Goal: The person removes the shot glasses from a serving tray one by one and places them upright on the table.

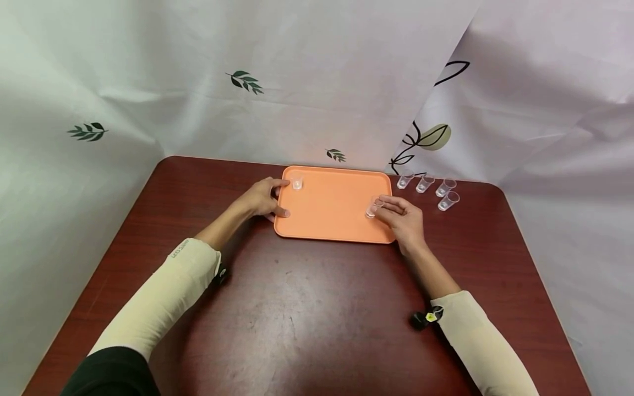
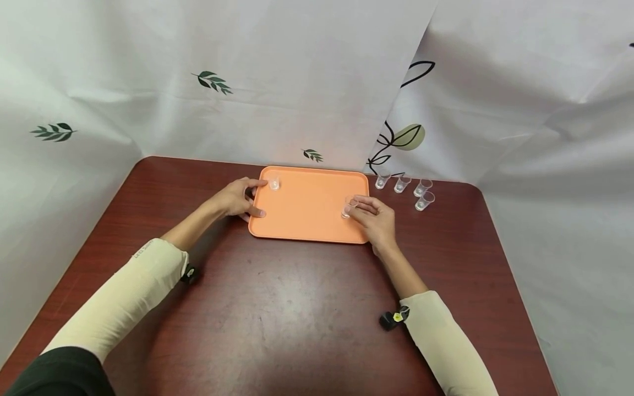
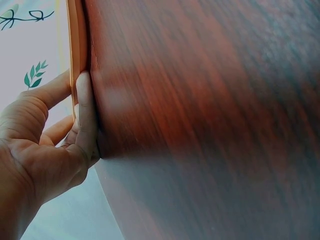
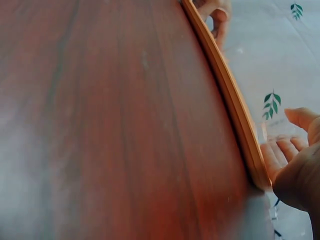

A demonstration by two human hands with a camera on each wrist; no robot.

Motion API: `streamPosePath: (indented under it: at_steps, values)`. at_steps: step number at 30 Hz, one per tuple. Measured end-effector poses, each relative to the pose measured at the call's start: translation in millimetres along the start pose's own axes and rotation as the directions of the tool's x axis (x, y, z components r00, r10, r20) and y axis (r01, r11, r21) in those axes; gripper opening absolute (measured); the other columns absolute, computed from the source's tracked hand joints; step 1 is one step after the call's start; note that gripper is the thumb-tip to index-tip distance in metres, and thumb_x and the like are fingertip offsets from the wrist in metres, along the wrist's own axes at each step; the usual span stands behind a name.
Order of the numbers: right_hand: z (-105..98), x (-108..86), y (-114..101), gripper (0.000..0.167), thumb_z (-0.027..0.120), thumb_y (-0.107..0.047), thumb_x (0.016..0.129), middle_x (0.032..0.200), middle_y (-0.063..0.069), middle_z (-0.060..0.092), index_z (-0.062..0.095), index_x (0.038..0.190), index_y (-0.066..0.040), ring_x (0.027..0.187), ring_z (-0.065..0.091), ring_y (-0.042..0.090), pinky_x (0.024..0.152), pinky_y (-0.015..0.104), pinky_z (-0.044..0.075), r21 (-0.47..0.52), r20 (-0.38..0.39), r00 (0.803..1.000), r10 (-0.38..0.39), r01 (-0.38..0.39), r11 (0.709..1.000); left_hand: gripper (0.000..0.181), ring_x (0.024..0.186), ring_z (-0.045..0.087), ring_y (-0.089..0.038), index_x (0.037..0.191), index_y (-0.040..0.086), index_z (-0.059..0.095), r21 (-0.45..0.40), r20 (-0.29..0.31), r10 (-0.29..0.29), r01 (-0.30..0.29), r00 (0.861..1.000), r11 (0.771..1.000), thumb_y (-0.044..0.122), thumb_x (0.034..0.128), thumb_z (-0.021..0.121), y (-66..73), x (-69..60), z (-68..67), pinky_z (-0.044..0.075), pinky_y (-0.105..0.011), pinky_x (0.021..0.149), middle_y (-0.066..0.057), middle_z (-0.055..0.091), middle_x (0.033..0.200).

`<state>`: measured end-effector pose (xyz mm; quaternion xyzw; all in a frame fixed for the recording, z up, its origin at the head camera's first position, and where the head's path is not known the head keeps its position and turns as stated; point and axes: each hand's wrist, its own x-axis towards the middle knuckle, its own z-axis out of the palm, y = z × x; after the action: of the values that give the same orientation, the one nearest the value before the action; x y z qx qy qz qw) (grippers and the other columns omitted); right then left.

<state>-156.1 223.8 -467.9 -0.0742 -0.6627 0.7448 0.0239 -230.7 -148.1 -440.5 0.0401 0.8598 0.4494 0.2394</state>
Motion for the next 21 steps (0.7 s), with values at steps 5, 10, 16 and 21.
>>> streamPosePath:
  at_steps: [5,10,16,21]
  values:
    - [-10,-2.5,-1,0.051,0.089,0.003,0.094,0.104,-0.008,0.086,0.07,0.14,0.015,0.099,0.082,0.004,0.087,0.019,0.07,0.025,-0.025,1.0,-0.016,0.017,1.0,0.099,0.082,0.066,-0.021,0.172,0.008,0.047,-0.001,0.003,0.005,-0.005,1.0,1.0,-0.007,0.0865,0.095,-1.6,-0.8,-1.2,0.072,-0.034,0.061,-0.016,0.041,0.134]
    - [-19,-2.8,-2,0.052,0.089,0.004,0.093,0.104,-0.005,0.087,0.069,0.14,0.015,0.098,0.083,0.005,0.084,0.018,0.069,0.039,-0.057,0.998,-0.037,0.039,0.998,0.099,0.084,0.066,-0.022,0.173,0.009,0.047,0.001,0.005,0.004,-0.004,1.0,1.0,-0.007,0.0871,0.094,-0.7,-1.2,-1.3,0.072,-0.035,0.062,-0.016,0.041,0.135]
    - [-33,-1.0,-5,0.045,0.087,0.008,0.094,0.104,-0.003,0.088,0.073,0.136,0.014,0.098,0.084,0.006,0.089,0.02,0.07,0.074,-0.1,0.993,-0.069,0.076,0.994,0.098,0.085,0.065,-0.023,0.173,0.009,0.047,0.007,0.008,0.005,-0.005,1.0,1.0,-0.006,0.0884,0.093,-0.1,-1.1,-0.1,0.073,-0.035,0.063,-0.017,0.041,0.137]
    - [-46,5.0,-9,0.04,0.086,0.013,0.092,0.096,-0.006,0.087,0.076,0.13,0.011,0.093,0.083,0.004,0.085,0.018,0.07,0.1,-0.187,0.978,-0.09,0.11,0.989,0.098,0.084,0.065,-0.022,0.173,0.011,0.047,0.007,0.008,-0.005,0.005,1.0,1.0,-0.007,0.0884,0.093,0.4,0.6,0.8,0.072,-0.034,0.063,-0.016,0.041,0.135]
